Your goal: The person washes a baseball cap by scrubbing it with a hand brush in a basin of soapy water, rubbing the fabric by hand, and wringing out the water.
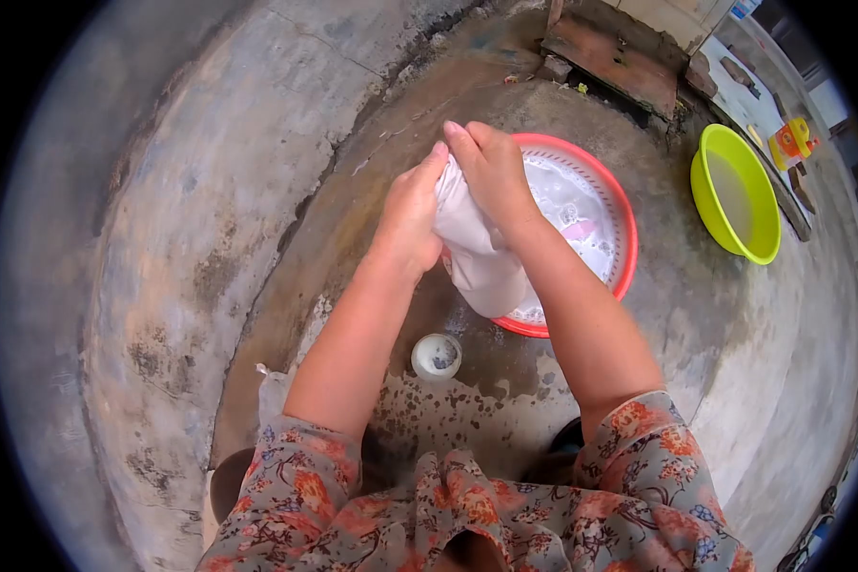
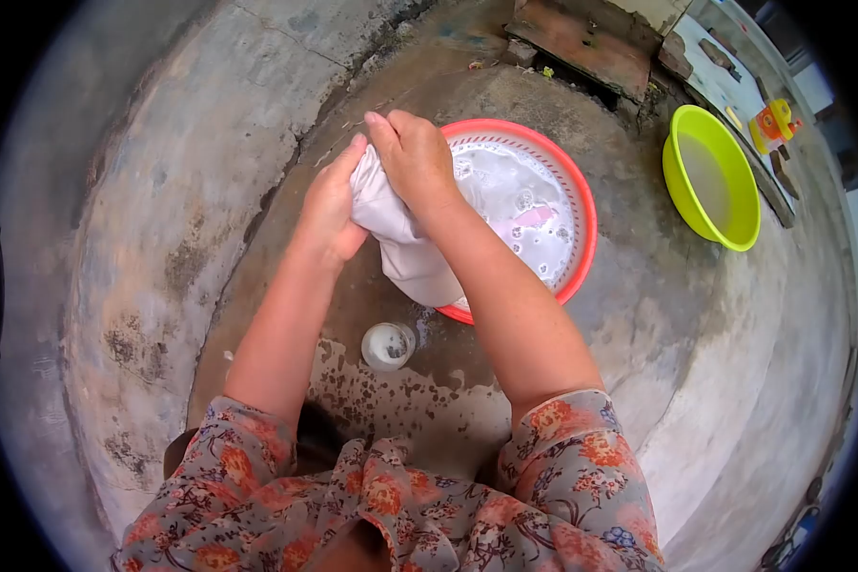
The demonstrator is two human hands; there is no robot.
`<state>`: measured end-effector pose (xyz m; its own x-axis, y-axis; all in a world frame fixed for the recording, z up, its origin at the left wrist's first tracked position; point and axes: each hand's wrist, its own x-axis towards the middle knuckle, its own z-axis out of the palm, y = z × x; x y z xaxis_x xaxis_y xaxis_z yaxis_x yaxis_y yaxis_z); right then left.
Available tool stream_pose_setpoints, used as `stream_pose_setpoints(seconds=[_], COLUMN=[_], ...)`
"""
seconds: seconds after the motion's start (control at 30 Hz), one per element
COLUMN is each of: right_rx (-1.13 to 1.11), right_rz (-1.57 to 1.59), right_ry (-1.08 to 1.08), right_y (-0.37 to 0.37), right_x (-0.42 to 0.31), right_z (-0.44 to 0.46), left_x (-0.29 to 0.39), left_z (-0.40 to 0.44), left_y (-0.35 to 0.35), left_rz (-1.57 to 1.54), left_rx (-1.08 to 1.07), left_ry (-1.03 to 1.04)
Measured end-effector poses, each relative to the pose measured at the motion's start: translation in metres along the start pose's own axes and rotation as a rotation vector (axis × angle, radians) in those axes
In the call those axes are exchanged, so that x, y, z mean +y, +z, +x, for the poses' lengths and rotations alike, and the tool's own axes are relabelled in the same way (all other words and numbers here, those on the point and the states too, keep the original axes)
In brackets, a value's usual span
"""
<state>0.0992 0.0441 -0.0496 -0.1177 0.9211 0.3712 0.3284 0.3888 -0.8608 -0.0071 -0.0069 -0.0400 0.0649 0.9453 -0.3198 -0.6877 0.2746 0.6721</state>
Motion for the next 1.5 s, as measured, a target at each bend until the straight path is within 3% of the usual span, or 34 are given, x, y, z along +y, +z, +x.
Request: stream_pose_setpoints(seconds=[0.1,0.17,0.27,0.33,0.47,0.53,0.57,0.63,0.77,0.83,0.87,0.93,1.03,1.07,1.1,1.17,1.23,1.3,1.4,1.47,1.5], right_rx=[-0.045,-0.102,-0.228,-0.147,0.035,0.045,0.044,0.199,0.246,0.164,0.164,-0.099,0.056,0.032,0.033,0.178,0.167,-0.261,-0.451,-0.598,-0.597], right_rz=[0.577,0.564,0.503,0.626,0.244,-0.137,-0.137,-0.459,-0.312,-0.422,-0.421,0.116,-0.115,0.113,0.114,0.909,1.005,0.909,0.824,0.199,0.201], right_ry=[0.39,0.361,0.363,0.537,0.836,0.798,0.797,0.737,0.854,0.571,0.57,1.015,0.871,1.055,1.055,1.203,1.096,0.83,0.66,-0.068,-0.069], right_y=[-0.008,-0.018,-0.033,-0.045,-0.062,-0.063,-0.062,-0.062,-0.057,-0.06,-0.061,-0.061,-0.054,-0.052,-0.049,-0.042,-0.04,-0.047,-0.031,-0.014,-0.01], right_x=[0.006,0.014,0.024,0.043,0.132,0.207,0.208,0.205,0.208,0.199,0.193,0.18,0.204,0.193,0.18,0.154,0.125,0.056,-0.003,-0.009,0.0], right_z=[0.0,0.003,0.008,0.006,-0.027,-0.061,-0.072,-0.091,-0.086,-0.084,-0.083,-0.087,-0.102,-0.098,-0.091,-0.072,-0.033,-0.004,0.008,0.002,0.001], left_x=[0.016,0.02,0.019,0.018,0.019,0.018,0.017,0.016,0.012,0.008,0.008,0.007,0.006,0.006,0.005,0.002,-0.002,-0.005,-0.012,-0.013,-0.011], left_z=[0.008,0.003,0.0,0.005,0.009,0.012,0.013,0.014,0.018,0.021,0.021,0.022,0.021,0.021,0.02,0.02,0.024,0.024,0.025,0.023,0.02], left_y=[-0.015,-0.016,-0.017,-0.023,-0.03,-0.035,-0.036,-0.034,-0.033,-0.036,-0.037,-0.039,-0.037,-0.036,-0.035,-0.033,-0.035,-0.035,-0.031,-0.029,-0.027], left_rz=[0.034,0.029,0.294,0.216,0.093,-0.007,-0.008,-0.1,-0.114,-0.116,-0.116,-0.125,-0.13,-0.13,-0.12,-0.113,-0.103,-0.103,-0.11,-0.155,-0.153], left_rx=[0.054,0.015,-0.152,-0.114,-0.078,-0.074,-0.074,-0.071,-0.087,-0.06,-0.061,-0.062,-0.022,-0.022,-0.018,-0.013,0.003,0.021,0.057,0.055,0.055], left_ry=[-0.089,-0.125,-0.086,-0.024,-0.036,-0.032,-0.03,-0.062,-0.061,-0.06,-0.059,-0.07,-0.071,-0.071,-0.058,-0.048,-0.073,-0.088,-0.094,-0.129,-0.128])
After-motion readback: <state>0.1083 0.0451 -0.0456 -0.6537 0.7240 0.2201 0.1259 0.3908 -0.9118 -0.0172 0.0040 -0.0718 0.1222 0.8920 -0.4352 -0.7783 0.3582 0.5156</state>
